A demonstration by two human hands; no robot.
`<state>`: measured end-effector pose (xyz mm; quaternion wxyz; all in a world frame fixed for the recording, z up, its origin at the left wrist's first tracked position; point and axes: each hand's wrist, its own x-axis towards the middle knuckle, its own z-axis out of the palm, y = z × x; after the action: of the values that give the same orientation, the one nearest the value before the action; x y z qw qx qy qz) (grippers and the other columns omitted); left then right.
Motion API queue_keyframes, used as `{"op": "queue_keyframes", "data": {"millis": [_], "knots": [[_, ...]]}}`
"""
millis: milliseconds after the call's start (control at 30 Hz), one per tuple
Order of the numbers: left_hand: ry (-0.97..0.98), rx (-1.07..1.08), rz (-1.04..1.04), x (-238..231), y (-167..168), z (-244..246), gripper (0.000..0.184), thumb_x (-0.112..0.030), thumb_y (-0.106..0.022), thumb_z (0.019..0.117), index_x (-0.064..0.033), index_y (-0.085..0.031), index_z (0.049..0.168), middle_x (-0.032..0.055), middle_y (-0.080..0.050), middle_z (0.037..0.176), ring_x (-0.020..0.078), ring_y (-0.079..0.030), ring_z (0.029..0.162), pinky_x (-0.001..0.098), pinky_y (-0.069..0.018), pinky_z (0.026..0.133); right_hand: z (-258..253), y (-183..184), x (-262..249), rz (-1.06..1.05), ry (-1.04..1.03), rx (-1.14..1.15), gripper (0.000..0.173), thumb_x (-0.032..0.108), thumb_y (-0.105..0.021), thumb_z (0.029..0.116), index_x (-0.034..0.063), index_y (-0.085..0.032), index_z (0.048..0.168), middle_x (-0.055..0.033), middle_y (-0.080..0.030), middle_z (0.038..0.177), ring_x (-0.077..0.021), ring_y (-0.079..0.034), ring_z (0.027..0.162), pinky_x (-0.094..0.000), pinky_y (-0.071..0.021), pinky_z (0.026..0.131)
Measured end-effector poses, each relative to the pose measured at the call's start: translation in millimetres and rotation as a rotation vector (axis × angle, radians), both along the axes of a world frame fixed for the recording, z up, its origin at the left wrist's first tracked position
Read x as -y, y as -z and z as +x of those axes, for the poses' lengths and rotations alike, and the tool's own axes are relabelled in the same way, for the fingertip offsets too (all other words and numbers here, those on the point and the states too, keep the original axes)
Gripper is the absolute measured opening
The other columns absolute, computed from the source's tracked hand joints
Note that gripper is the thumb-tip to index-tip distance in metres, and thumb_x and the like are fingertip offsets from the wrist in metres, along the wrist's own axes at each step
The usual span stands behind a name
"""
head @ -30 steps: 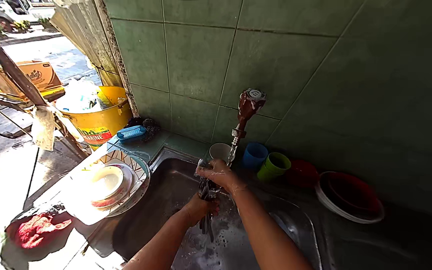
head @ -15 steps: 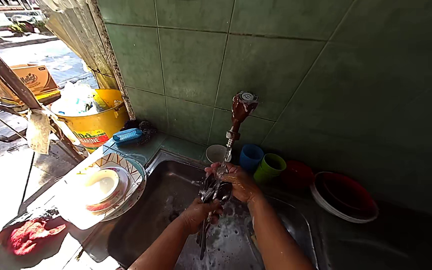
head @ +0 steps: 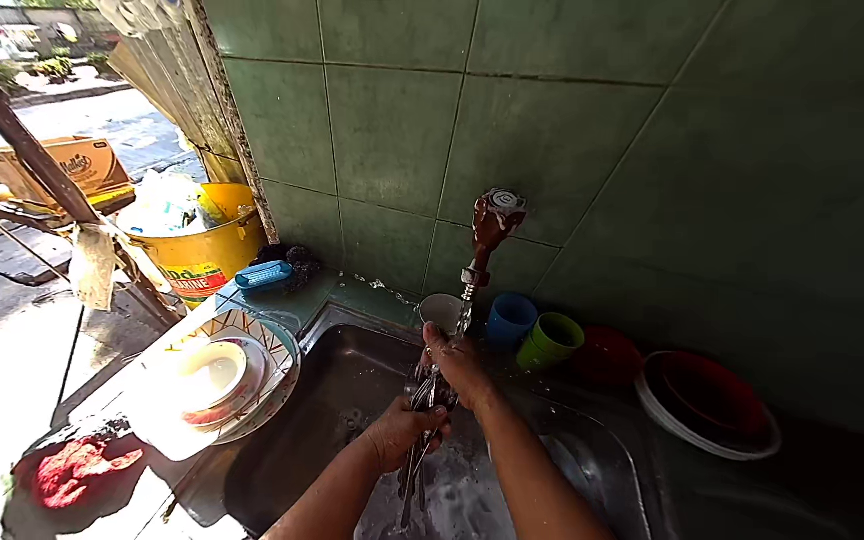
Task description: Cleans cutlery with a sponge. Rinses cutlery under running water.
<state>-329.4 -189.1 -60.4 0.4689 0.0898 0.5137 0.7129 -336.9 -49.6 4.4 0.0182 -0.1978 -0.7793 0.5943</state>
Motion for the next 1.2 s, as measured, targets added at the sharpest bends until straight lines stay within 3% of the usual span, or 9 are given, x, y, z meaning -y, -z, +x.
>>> {"op": "queue_keyframes", "data": {"millis": [267,467,600,700,767,833,933,1100,1200], "knots": [[0.025,-0.01,-0.046,4.4,3.6,5.1,0.007,-0.008,-0.051,0.1049,-0.0055,-0.058,0.103,0.0008,-0.065,0.078,0.0076,-0.06,0.057,0.0218,-0.054,0.054,5.8,20.3,2.1,0.445,-0.131,-0.256,0.025,-0.001,-0.057,0.0988,-0.0069,-0.063,0.123,-0.0169,-0.072,0.092,-0.0276,-0.071,0.083,-0.045,-0.0583,0.082],[0.059,0.016,-0.071,-7.2,-0.7,7.6,0.012,-0.014,-0.048,0.1076,-0.0065,-0.057,0.109,-0.0007,-0.065,0.078,0.0092,-0.064,0.061,0.0246,-0.0578,0.061,6.2,-6.3,-4.2,-0.054,-0.033,-0.03,0.056,0.037,-0.031,0.1128,-0.0017,-0.064,0.09,-0.01,-0.068,0.074,-0.0191,-0.067,0.071,-0.0356,-0.0547,0.075],[-0.017,-0.002,-0.054,-26.3,-17.9,-4.3,0.018,-0.021,-0.044,0.1104,-0.007,-0.055,0.108,0.0007,-0.062,0.073,0.0098,-0.061,0.058,0.0237,-0.0553,0.057,21.8,8.8,-33.9,-0.547,-0.047,-0.082,0.081,0.061,-0.006,0.1059,0.002,-0.057,0.128,-0.0125,-0.071,0.107,-0.0205,-0.07,0.098,-0.036,-0.0577,0.086],[-0.157,-0.057,-0.045,-49.8,-40.6,-18.1,0.016,-0.019,-0.051,0.1083,-0.0034,-0.055,0.108,0.0019,-0.061,0.075,0.0096,-0.062,0.063,0.0248,-0.0565,0.062,45.1,40.0,-26.2,-0.654,0.0,-0.187,0.074,0.072,-0.037,0.0971,0.0076,-0.049,0.132,-0.0037,-0.068,0.102,-0.0112,-0.068,0.086,-0.0276,-0.0581,0.07],[-0.209,-0.131,0.002,-63.4,-51.0,-30.2,0.015,-0.011,-0.059,0.1032,0.0004,-0.058,0.113,0.0048,-0.064,0.084,0.0114,-0.063,0.074,0.0283,-0.0558,0.073,60.6,62.1,-17.5,-0.71,-0.037,-0.187,0.082,0.061,-0.064,0.0901,0.0025,-0.04,0.143,-0.007,-0.066,0.114,-0.0164,-0.069,0.099,-0.0359,-0.0612,0.082],[-0.224,-0.148,0.045,-73.1,-60.8,-39.5,0.011,-0.009,-0.061,0.102,-0.0035,-0.057,0.111,0.0024,-0.064,0.079,0.0086,-0.061,0.064,0.0239,-0.0546,0.063,69.6,70.4,-6.4,-0.8,0.005,-0.145,0.05,0.04,-0.037,0.1072,0.0009,-0.042,0.137,-0.0118,-0.068,0.11,-0.0247,-0.071,0.097,-0.0422,-0.0619,0.079],[-0.264,-0.124,0.161,-79.8,-70.2,-44.2,0.011,-0.01,-0.059,0.103,-0.0032,-0.062,0.111,0.0034,-0.064,0.075,0.0081,-0.058,0.056,0.0211,-0.0515,0.053,71.9,72.8,5.5,-1.027,0.19,-0.11,0.079,0.061,-0.003,0.1057,0.0022,-0.051,0.13,-0.0137,-0.072,0.105,-0.028,-0.073,0.092,-0.0434,-0.0614,0.076],[-0.259,-0.241,0.097,-75.7,-46.3,-21.7,0.017,-0.013,-0.062,0.1012,-0.0024,-0.059,0.114,0.0046,-0.065,0.083,0.0134,-0.065,0.076,0.0319,-0.0564,0.079,42.0,61.0,21.6,-1.301,0.639,-0.482,0.045,0.039,-0.026,0.1116,0.009,-0.059,0.103,-0.0035,-0.068,0.082,-0.0136,-0.07,0.076,-0.0323,-0.061,0.069],[-0.27,-0.295,0.028,-62.6,-29.6,-10.4,0.014,-0.008,-0.062,0.0994,-0.0001,-0.058,0.11,0.0039,-0.067,0.082,0.0125,-0.067,0.081,0.0324,-0.0562,0.086,36.2,68.8,30.1,-1.156,0.558,-0.468,0.038,0.032,-0.027,0.1114,0.0093,-0.058,0.11,-0.0052,-0.067,0.088,-0.0145,-0.069,0.081,-0.0329,-0.0594,0.07]]}}
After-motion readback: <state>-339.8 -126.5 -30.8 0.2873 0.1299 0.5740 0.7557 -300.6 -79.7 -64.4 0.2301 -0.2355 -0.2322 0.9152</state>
